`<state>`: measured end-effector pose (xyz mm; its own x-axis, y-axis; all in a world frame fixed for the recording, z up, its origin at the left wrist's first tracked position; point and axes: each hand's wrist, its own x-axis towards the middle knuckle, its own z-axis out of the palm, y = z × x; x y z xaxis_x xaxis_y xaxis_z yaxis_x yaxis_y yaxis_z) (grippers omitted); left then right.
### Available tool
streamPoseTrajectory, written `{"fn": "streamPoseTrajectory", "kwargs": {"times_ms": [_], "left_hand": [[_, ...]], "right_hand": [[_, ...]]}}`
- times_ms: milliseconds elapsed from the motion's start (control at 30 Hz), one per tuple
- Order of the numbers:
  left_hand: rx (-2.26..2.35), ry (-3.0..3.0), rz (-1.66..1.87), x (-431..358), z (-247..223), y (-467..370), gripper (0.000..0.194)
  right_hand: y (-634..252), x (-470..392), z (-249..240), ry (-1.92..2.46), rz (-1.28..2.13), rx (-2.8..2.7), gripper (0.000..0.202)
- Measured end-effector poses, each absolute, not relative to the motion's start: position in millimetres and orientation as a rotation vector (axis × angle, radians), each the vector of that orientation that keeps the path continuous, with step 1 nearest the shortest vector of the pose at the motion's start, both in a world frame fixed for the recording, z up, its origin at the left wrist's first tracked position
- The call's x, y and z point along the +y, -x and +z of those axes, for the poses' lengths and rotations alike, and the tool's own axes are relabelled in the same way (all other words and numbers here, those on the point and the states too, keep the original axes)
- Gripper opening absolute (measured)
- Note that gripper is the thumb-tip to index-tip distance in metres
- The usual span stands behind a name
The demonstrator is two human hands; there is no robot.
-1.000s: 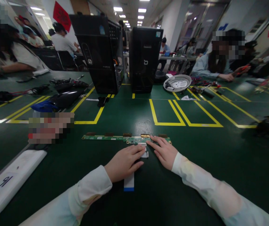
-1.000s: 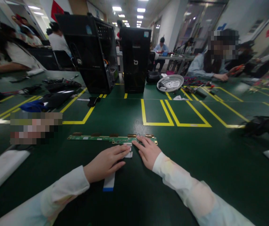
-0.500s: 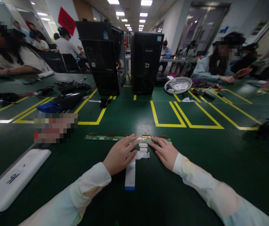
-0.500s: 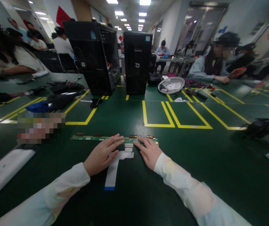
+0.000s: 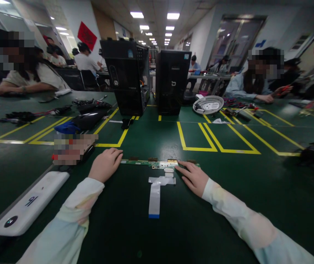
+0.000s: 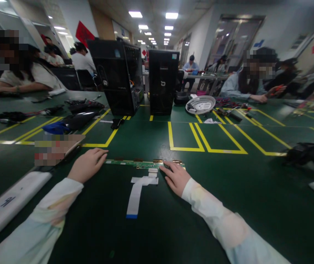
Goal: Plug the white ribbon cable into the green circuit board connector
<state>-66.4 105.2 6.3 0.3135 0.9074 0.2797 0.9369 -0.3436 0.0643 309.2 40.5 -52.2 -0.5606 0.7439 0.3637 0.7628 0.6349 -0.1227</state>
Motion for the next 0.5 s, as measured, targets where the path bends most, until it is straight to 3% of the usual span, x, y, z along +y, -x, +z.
{"fn": "streamPoseTrajectory", "kwargs": {"times_ms": [233,500], "left_hand": [[-1.975,2.354,-0.347,118,-6,91,0.049],[-2.041,2.357,-0.389,126,-13,96,0.051]], "right_hand": [[-287,37,-45,0.976,-0.029,-2.486,0.039],[-274,35,-45,1.146,0.007,-2.596,0.047]]}}
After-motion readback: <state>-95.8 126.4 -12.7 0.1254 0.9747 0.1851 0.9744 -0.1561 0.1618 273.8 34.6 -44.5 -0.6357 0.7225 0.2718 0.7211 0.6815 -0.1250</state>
